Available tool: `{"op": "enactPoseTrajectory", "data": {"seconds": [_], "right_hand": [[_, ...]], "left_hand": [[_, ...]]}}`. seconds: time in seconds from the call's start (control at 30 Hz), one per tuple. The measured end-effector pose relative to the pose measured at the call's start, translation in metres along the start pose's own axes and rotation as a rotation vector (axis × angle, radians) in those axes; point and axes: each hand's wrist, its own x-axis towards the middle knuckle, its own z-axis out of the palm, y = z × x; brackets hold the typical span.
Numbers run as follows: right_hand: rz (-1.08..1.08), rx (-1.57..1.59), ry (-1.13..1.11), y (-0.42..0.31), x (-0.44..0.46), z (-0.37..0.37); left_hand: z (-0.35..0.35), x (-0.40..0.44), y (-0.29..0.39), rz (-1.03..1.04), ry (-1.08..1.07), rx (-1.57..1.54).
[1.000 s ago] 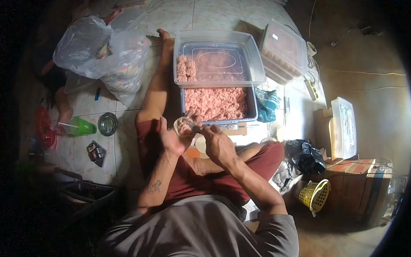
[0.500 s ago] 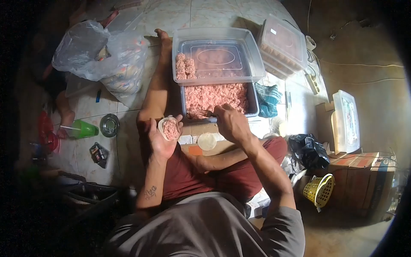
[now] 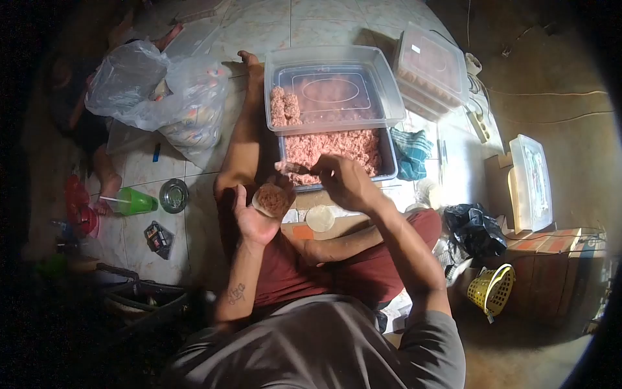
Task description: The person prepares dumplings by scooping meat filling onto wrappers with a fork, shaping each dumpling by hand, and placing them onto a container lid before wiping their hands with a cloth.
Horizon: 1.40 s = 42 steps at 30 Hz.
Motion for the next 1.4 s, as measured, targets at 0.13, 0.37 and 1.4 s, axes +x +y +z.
{"op": "enactPoseTrajectory", "data": {"seconds": [0.13,0.37,1.4], "right_hand": [[-0.296,-0.053,0.089,0.003,-0.036,0.063],[-0.241,-0.207,0.055,-0.013,-0.05,0.066],[0.134,0.755,-0.009,-0.019,-0.028,0.016]], "left_hand": [[0.016,0.019,-0.026,0.048,-0.198,-0.138],[0.023,0.025,-0.032,0.177,-0.064,-0.091],[0.007,0.001,-0.007,0.443,-0.467,1.863]]}}
